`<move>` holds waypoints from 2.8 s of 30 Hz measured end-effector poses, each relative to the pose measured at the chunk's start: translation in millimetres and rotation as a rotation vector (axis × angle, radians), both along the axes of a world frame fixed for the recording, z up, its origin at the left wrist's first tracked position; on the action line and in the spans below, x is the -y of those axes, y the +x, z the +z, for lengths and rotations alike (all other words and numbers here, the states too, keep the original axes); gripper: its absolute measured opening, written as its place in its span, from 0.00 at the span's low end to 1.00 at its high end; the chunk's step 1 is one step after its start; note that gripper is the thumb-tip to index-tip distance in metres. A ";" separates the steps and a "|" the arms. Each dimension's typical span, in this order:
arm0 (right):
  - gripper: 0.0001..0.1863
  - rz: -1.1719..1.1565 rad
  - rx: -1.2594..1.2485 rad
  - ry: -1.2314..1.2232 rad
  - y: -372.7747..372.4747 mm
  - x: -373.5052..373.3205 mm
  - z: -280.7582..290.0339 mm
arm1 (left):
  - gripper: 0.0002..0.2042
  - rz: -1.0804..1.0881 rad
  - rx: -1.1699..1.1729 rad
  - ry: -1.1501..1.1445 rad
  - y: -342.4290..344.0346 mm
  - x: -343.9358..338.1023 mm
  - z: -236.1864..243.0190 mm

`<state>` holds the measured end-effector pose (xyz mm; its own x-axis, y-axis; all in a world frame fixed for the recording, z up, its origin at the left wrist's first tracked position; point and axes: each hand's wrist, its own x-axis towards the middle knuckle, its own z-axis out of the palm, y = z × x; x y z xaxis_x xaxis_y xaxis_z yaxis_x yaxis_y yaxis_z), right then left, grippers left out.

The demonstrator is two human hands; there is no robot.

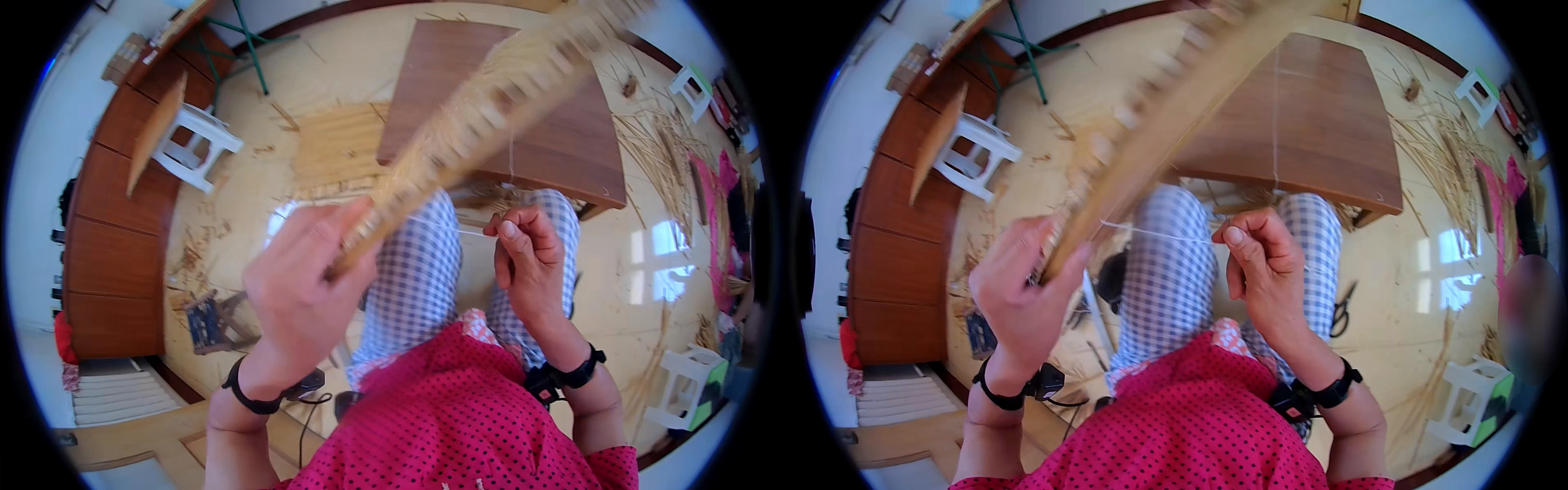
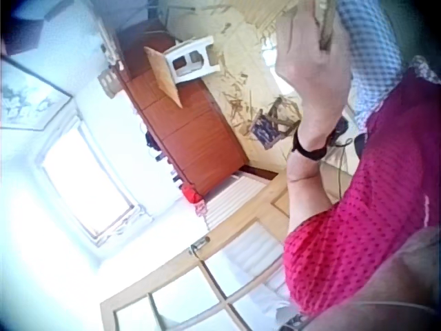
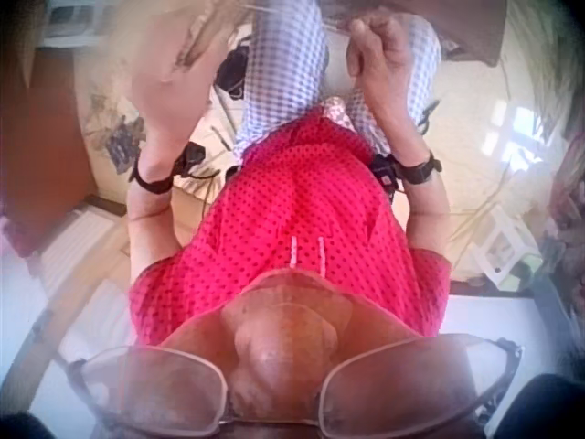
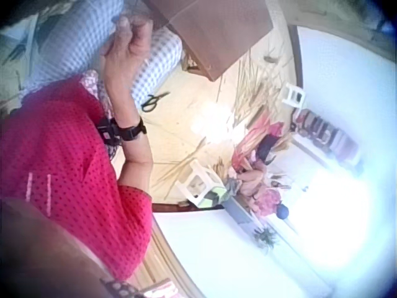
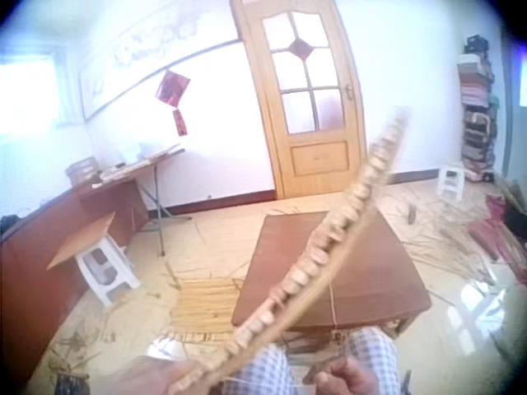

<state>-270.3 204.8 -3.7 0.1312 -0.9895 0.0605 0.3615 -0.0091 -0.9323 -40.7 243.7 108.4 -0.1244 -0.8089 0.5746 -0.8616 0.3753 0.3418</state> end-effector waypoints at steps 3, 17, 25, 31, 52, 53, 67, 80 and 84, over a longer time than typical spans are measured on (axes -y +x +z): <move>0.04 0.087 0.103 -0.127 26.5 6.0 39.6 | 0.11 0.126 -0.222 0.103 16.8 8.5 19.2; 0.05 0.075 -0.161 -0.516 117.9 37.8 64.4 | 0.12 0.225 -0.770 0.314 38.8 19.1 24.8; 0.11 0.071 -0.161 -0.489 126.1 44.1 50.9 | 0.14 0.216 -0.814 0.368 41.1 29.2 20.4; 0.11 0.073 -0.143 -0.434 127.0 50.4 49.0 | 0.15 0.231 -0.807 0.382 41.2 33.5 20.6; 0.11 0.082 -0.214 -0.434 120.2 49.2 58.6 | 0.15 0.227 -0.811 0.378 35.0 34.5 23.0; 0.11 0.085 -0.220 -0.425 119.4 48.4 59.8 | 0.15 0.229 -0.808 0.379 34.1 34.1 23.3; 0.12 0.138 -0.253 -0.344 109.5 46.3 69.9 | 0.14 0.220 -0.804 0.371 28.3 33.8 23.2; 0.10 0.148 -0.305 -0.319 97.1 41.1 81.9 | 0.12 0.281 -0.717 0.370 16.9 28.6 24.7; 0.09 0.118 -0.329 -0.299 89.7 36.1 84.7 | 0.08 0.278 -0.653 0.367 13.0 23.1 20.9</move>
<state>-180.7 168.7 81.0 0.3020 -0.9120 0.2776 0.0617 -0.2719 -0.9603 -27.7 220.6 129.3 0.3791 -0.9126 0.1529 -0.4903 -0.0580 0.8696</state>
